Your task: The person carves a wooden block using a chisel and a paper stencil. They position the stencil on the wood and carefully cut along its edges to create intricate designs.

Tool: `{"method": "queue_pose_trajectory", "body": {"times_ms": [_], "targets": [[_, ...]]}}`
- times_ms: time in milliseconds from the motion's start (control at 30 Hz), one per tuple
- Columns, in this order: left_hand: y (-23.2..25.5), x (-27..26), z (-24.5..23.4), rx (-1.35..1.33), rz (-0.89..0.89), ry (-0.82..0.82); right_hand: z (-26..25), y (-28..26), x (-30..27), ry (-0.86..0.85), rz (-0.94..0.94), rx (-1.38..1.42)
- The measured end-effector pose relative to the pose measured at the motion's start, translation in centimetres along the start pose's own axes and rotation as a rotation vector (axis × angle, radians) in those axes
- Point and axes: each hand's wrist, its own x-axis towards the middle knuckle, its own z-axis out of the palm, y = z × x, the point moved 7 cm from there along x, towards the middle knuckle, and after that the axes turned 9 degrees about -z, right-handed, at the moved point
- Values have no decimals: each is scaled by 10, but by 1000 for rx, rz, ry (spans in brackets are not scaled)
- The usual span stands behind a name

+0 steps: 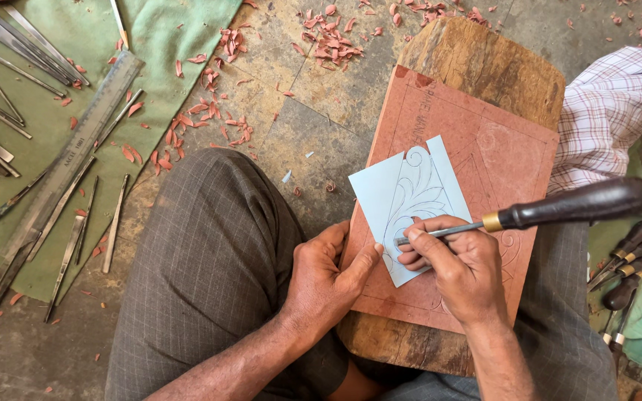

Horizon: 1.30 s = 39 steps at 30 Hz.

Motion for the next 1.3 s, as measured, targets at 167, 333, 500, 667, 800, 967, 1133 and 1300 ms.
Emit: {"method": "queue_pose_trajectory", "body": {"times_ms": [167,333,500,667,800,967,1133,1300], "targets": [[-1,-1,0,-10,0,-6,2,-4,7,-79,9,-62],[-4,0,2,-10,-16,-19,2,-6,12,-138,32,-103],[-3,1,1,-3,0,-10,2,-6,13,-173,14,-98],[-4,1,1,-23,15,-12,2,-7,15,-224,6,-100],[-3,0,1,-23,29,-5,1,-6,17,-259,5,-102],[-5,1,0,2,-6,5,1,-1,20,-321,-3,-95],[-2,-1,0,-24,34,-5,0,0,24,-401,-29,-127],[-4,1,2,-13,14,-38,1,-3,28,-479,-82,-163]]}}
